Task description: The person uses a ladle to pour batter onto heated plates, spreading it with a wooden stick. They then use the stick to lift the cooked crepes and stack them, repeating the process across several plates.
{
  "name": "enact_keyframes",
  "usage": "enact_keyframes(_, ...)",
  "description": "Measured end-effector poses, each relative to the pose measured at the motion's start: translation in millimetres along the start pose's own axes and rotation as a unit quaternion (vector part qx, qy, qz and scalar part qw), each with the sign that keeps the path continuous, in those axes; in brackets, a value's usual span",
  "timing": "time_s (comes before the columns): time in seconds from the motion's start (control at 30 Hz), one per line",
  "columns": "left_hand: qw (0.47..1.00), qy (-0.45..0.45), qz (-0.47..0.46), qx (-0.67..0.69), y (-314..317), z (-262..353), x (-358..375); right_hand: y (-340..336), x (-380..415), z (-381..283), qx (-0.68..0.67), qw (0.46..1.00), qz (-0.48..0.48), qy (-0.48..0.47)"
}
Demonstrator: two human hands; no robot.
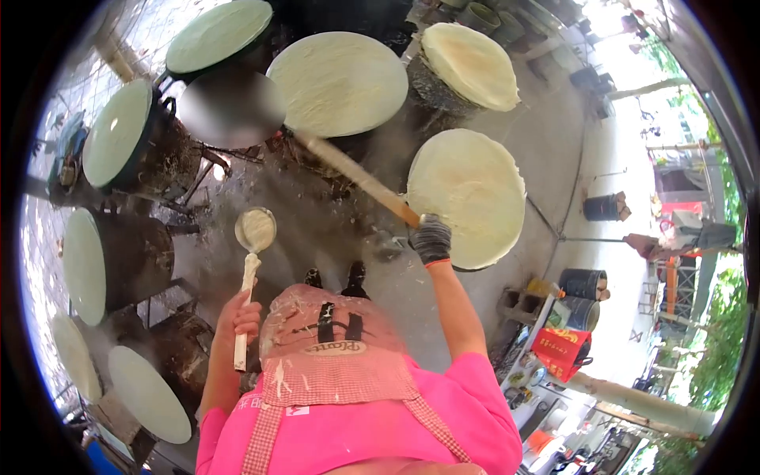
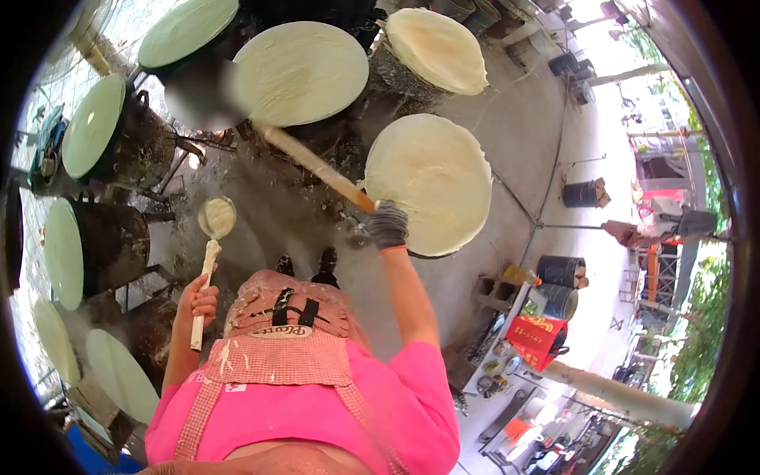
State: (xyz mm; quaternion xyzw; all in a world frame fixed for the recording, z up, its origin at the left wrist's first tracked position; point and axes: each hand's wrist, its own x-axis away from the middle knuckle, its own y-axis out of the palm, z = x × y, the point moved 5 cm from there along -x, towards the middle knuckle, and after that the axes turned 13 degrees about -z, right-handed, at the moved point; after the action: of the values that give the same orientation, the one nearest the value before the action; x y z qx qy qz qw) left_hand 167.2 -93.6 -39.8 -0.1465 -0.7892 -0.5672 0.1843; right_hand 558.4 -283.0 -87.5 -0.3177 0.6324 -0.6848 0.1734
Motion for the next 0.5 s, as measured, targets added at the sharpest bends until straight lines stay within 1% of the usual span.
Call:
enact_keyframes(0.03,1.000,0.007,0.014,0.002,-3.4,2.1,1.6,-9.6,4.1,3.9,-0.047,0.997,0.045,0.030)
enact_keyframes(0.13,0.998,0.027,0.059,0.006,-13.8,7.9,7.1,-23.2,13.1,5.9,-0.102,0.984,0.098,0.108)
enact_keyframes(0.17,0.998,0.032,0.042,0.020,-17.7,10.1,8.9,-20.6,16.0,4.4,-0.100,0.986,0.076,0.114)
enact_keyframes(0.3,0.997,0.048,0.049,0.028,-22.4,10.7,11.6,-2.9,17.5,-7.7,-0.048,0.995,0.089,0.026)
enact_keyframes(0.4,0.997,0.045,0.051,0.026,-21.1,10.9,15.0,3.6,4.6,-5.7,-0.003,1.000,-0.007,0.015)
enact_keyframes(0.43,0.997,0.045,0.051,0.020,-19.7,11.3,16.3,-2.3,3.7,-0.1,-0.018,0.997,-0.014,0.074)
enact_keyframes(0.5,0.998,0.048,0.040,0.014,-20.0,10.9,14.3,-23.2,6.9,10.9,-0.081,0.989,0.042,0.116)
